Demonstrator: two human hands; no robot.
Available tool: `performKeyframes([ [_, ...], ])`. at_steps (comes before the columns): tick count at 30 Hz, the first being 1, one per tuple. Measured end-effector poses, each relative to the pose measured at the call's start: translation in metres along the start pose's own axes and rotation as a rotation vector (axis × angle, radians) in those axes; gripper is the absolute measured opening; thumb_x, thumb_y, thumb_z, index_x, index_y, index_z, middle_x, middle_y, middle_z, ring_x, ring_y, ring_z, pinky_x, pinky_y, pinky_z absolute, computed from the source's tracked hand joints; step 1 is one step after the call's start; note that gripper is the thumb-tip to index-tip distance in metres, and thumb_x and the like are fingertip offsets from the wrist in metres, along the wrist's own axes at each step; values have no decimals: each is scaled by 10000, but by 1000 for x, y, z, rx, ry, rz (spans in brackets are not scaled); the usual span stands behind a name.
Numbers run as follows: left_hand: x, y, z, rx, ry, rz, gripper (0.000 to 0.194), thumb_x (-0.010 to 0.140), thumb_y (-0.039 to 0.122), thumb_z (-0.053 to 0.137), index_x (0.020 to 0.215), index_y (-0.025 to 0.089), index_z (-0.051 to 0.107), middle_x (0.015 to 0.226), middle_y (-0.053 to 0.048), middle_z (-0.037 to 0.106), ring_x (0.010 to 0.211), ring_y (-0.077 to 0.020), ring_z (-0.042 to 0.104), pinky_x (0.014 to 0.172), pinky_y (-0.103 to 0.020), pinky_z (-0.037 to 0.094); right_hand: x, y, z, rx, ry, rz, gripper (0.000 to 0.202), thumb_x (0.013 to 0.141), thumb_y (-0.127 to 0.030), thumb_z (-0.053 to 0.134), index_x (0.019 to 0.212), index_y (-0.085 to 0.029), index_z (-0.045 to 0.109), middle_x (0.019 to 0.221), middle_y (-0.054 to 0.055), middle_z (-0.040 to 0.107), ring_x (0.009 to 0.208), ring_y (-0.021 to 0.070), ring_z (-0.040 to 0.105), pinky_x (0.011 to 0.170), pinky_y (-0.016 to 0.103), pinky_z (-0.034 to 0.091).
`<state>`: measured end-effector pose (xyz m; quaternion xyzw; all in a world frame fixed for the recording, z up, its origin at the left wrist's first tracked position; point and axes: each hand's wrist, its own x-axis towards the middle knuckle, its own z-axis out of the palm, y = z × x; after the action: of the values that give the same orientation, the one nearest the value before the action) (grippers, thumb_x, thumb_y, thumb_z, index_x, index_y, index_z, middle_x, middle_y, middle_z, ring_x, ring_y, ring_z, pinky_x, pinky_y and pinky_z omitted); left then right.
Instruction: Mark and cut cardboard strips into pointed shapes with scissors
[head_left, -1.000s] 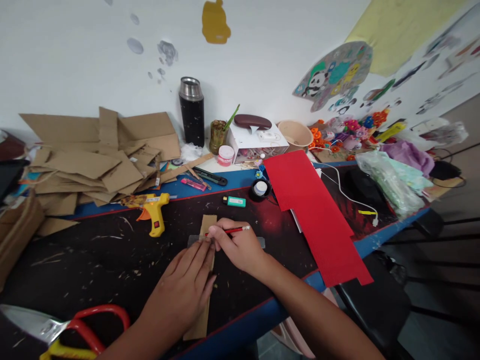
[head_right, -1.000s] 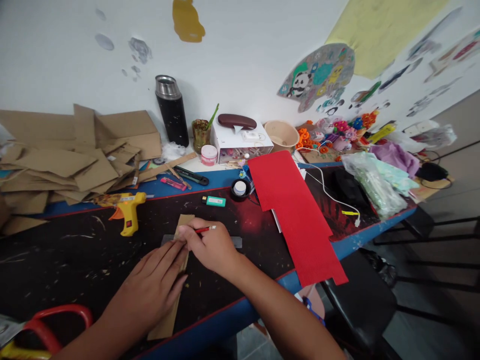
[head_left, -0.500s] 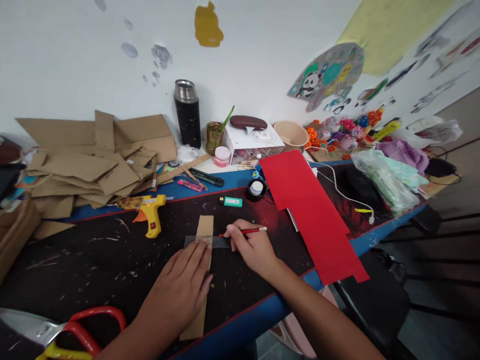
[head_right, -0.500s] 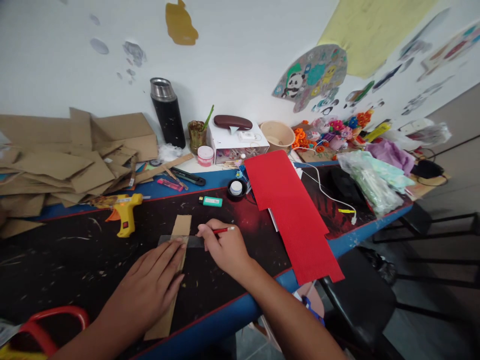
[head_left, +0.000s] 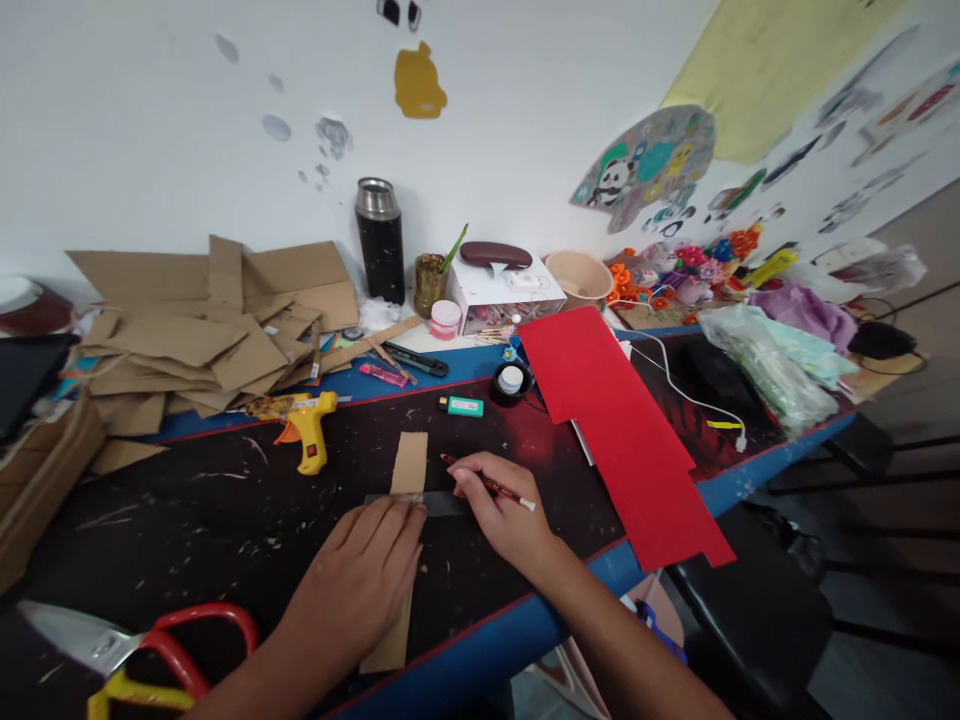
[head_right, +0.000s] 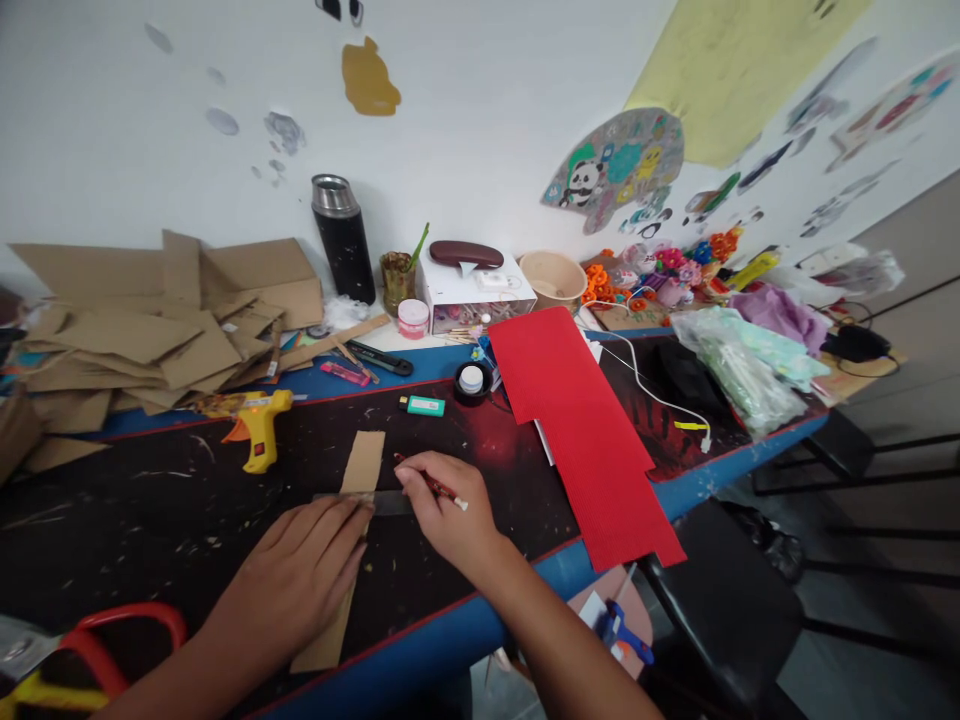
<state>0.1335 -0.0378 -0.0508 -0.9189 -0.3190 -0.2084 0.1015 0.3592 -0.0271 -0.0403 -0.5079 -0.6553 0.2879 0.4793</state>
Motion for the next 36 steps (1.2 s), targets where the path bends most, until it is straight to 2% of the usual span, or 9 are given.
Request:
performKeyframes([
  [6,-1,-6,-5,-45,-93,-1,393,1120,185,423,1257,116,785,1186,-143,817,1097,-309,726,971,-450,494,-10,4,-4,-109,-52,-109,145,1107,-248,657,1091,-239,801,972,61,844,873,215,807,816,312,603],
  [12,-15,-9,-16,-139,-92,11,455,1126,446,519,1436,171,707,1480,-140,735,1316,-329,672,1073,-466,510,-13,7,-3,-111,-30,-111,150,1108,-253,650,1102,-251,800,986,60,844,878,223,811,824,320,618],
  [15,-21,-9,-12,-122,-121,-2,507,1127,495,524,1507,194,673,1536,-128,711,1356,-330,656,1086,-469,514,-13,9,-1,-126,-8,-100,161,1108,-255,642,1097,-252,803,978,65,845,873,229,809,823,332,623],
  [19,-26,-10,4,-129,-171,-58,576,1127,581,496,1495,184,695,1501,-144,735,1314,-340,683,1062,-488,536,-14,10,0,-118,11,-73,160,1102,-269,651,1081,-257,809,995,68,856,886,231,817,832,333,625],
  [23,-28,-15,10,-126,-160,16,560,1133,560,505,1485,175,707,1436,-134,773,1275,-327,700,1066,-474,540,-16,10,-3,-19,-23,-1,206,1110,-314,643,1000,-239,800,869,41,831,769,195,800,746,284,617],
  [27,-30,-32,-3,-238,-179,87,549,1092,487,622,1581,238,632,1432,-90,774,1322,-302,681,1142,-451,524,-16,11,-7,78,-27,88,262,1120,-364,631,970,-221,791,808,23,800,649,158,767,645,243,605],
  [31,-38,-46,-22,-320,-247,101,740,1009,372,733,1701,343,473,1620,-44,661,1485,-285,600,1214,-434,510,-14,12,-8,52,-22,50,236,1122,-349,632,1047,-228,821,916,49,841,731,175,806,721,270,645],
  [34,-47,-46,-27,-394,-347,135,953,881,540,860,1717,366,437,1719,-68,559,1538,-347,558,1205,-504,533,-12,9,-5,0,-63,-7,218,1125,-298,620,1129,-240,830,1004,67,860,838,199,831,815,302,663],
  [36,-51,-40,-24,-420,-361,154,1007,803,662,891,1684,384,489,1719,-86,556,1525,-382,571,1197,-562,530,-10,6,-2,-33,-100,-46,215,1125,-270,615,1156,-245,827,1044,74,863,912,213,836,864,315,662],
])
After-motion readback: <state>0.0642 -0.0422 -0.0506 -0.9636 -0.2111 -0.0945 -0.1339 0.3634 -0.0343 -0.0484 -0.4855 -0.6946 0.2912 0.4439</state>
